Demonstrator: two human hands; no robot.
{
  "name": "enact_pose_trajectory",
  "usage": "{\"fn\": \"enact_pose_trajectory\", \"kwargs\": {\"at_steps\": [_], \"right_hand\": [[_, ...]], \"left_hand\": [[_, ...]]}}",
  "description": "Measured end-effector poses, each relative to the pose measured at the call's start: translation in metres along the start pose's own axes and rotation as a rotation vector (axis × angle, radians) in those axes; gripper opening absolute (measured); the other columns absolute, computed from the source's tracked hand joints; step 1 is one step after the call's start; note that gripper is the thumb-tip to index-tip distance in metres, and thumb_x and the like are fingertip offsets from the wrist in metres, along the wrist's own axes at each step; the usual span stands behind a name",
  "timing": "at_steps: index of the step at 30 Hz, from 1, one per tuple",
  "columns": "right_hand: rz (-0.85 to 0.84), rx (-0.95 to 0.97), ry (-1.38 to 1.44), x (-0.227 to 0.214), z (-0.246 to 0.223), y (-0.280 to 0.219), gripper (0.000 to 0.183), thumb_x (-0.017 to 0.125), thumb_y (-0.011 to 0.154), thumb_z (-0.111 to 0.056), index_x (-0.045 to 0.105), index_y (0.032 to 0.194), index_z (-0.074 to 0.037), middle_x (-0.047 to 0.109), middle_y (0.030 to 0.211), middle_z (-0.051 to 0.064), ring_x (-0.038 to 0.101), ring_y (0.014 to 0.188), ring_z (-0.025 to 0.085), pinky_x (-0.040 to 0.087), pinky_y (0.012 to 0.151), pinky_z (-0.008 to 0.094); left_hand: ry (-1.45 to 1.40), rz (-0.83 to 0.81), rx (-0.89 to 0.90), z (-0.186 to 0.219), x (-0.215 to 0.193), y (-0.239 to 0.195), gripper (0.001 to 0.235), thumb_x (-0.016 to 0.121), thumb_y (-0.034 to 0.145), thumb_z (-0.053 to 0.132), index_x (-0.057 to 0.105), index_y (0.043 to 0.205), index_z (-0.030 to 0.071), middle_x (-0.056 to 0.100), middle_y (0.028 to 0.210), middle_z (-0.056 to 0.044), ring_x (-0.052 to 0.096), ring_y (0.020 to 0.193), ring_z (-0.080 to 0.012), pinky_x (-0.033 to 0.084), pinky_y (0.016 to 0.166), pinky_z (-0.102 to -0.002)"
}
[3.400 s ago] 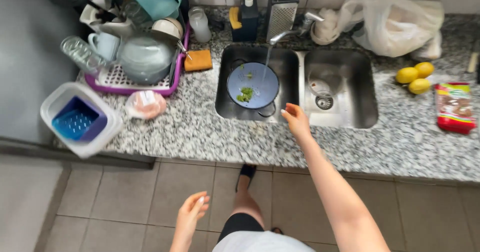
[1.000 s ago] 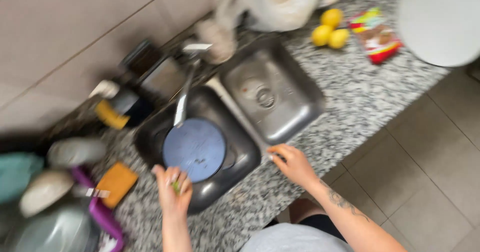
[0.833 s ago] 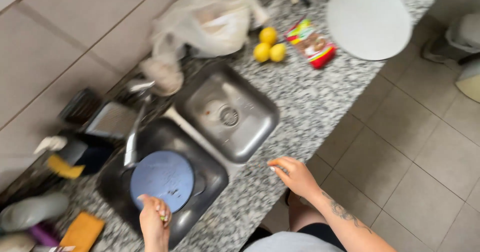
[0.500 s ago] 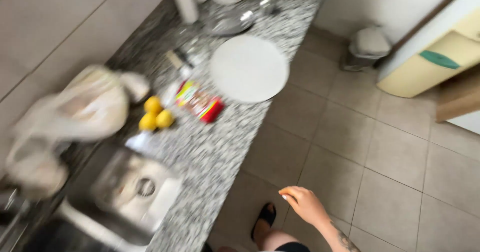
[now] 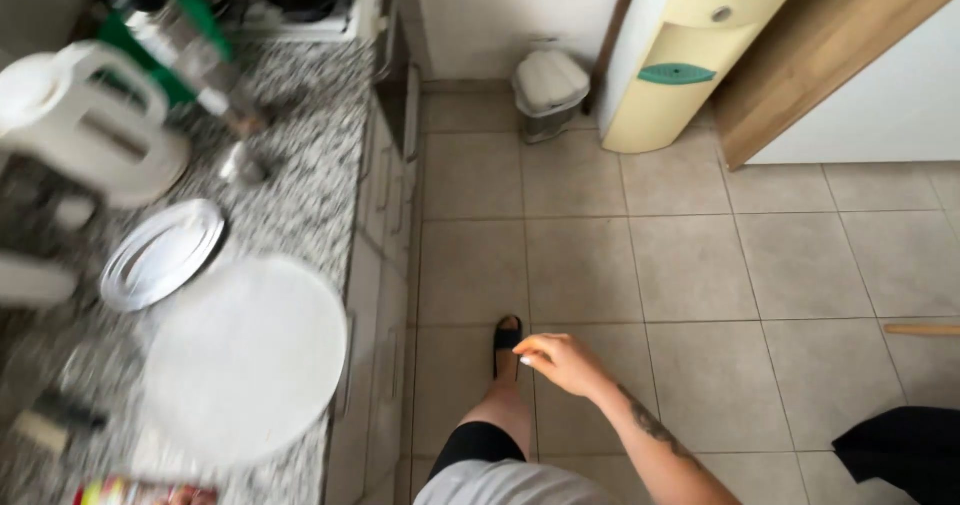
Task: The person washes lettuce leaves under running water in a kitchen sink, placing them into a blue colander. They then transfer the washed lettuce into a plastic container and move to the stove to check a pot of boiling eggs.
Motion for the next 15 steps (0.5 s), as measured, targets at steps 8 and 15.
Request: {"fn": "enact_pose_trajectory", "kwargs": {"at_steps": [8, 15], "right_hand": [[0.225, 0.669, 0.065, -0.133, 0.287, 0.043, 0.032, 0.063, 0.080, -0.030, 0.069, 0.109, -0.018, 0.071, 0.113, -0.006, 0.065, 0.105, 0.010, 0.047, 0.091, 0.024], [0.416, 1.159, 0.420, -0.215, 0.415, 0.099, 0.032, 0.058, 0.081, -0.030, 0.069, 0.104, -0.012, 0.073, 0.090, 0.009, 0.066, 0.083, 0.023, 0.047, 0.075, 0.036]], "left_hand": [[0.170, 0.746, -0.066, -0.277, 0.081, 0.448, 0.012, 0.059, 0.079, 0.012, 0.052, 0.086, 0.005, 0.049, 0.083, -0.008, 0.047, 0.072, -0.0177, 0.039, 0.062, -0.025], [0.017, 0.850, -0.215, -0.444, -0.051, 0.653, 0.008, 0.048, 0.077, 0.009, 0.051, 0.084, 0.006, 0.047, 0.081, -0.008, 0.041, 0.065, -0.0167, 0.035, 0.057, -0.024]]}}
Point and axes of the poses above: each hand's wrist, its own y-axis towards the middle knuckle, its own x-axis out of the palm, z = x × y, the point moved 1 cm from there along y, towards the middle knuckle
